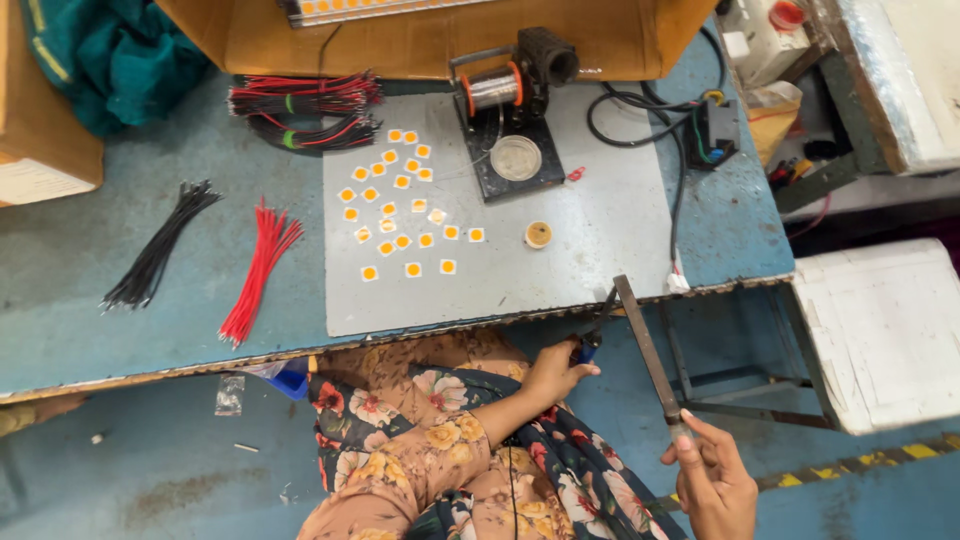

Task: The person bundles black and red wires with adhesive tape, then uses a metal file to clean the tip of a soldering iron. The person handles LED modules and a soldering station on a workbench.

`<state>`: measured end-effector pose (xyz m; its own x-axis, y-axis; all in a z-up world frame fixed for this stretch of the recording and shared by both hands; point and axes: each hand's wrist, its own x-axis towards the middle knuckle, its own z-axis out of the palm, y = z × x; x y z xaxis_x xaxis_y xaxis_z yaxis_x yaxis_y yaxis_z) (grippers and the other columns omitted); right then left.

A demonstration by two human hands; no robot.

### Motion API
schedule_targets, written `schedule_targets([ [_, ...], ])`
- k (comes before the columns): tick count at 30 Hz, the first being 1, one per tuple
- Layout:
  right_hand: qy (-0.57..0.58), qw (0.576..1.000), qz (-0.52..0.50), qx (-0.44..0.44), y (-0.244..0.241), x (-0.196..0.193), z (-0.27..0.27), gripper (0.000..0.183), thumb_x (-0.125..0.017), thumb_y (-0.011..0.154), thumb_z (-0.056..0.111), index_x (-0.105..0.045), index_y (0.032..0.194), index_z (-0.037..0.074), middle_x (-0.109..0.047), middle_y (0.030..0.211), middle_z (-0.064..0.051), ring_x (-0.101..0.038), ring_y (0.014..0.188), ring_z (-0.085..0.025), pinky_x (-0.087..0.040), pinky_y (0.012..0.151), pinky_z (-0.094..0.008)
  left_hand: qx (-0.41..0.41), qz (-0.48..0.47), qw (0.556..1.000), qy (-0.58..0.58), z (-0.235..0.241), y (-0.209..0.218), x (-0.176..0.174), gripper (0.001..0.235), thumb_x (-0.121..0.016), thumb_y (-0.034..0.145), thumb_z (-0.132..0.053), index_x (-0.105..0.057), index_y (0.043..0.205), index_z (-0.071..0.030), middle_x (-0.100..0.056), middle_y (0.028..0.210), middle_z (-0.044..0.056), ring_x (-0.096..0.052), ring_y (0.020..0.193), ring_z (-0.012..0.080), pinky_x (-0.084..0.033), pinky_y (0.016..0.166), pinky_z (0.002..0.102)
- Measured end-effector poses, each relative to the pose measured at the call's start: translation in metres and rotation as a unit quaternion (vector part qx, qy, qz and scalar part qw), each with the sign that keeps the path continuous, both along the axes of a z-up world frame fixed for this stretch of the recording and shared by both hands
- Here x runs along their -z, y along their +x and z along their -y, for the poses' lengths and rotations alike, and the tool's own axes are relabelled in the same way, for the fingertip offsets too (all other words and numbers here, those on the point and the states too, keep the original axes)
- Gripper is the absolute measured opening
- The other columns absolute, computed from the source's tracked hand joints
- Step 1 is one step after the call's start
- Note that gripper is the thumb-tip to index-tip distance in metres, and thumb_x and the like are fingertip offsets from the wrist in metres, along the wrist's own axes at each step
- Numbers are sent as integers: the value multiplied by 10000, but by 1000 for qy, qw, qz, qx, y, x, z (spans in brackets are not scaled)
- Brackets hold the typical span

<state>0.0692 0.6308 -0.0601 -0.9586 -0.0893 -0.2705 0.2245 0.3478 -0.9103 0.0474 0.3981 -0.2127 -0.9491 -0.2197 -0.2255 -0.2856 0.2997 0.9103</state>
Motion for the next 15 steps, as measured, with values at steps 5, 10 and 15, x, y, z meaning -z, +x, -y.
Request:
schedule_targets([
  [5,31,999,4,-16,-5,6,0,348,-618,966,165,-641,1302,77,-619,667,-79,-409,411,-65,-327,386,-248,1,-57,996,62,-2,4,7,385,-779,863,-324,-691,1065,-8,-752,983,175,-734,947,331,-552,806,381],
  [10,125,989,-39,-66,-35,-7,32,312,-632,986,212,-657,1283,121,-598,625,-33,-444,451,-49,-351,418,-228,5,-57,997,60,-3,6,13,359,-782,865,-293,-694,1063,-7,-751,1011,173,-728,978,328,-551,821,383],
  [15,-17,996,-34,-85,-91,-27,65,281,-617,1005,244,-634,1258,124,-562,646,-2,-395,455,-30,-280,391,-223,3,-35,997,67,-3,7,18,323,-779,859,-271,-715,1048,-17,-756,994,169,-754,951,299,-563,805,382],
])
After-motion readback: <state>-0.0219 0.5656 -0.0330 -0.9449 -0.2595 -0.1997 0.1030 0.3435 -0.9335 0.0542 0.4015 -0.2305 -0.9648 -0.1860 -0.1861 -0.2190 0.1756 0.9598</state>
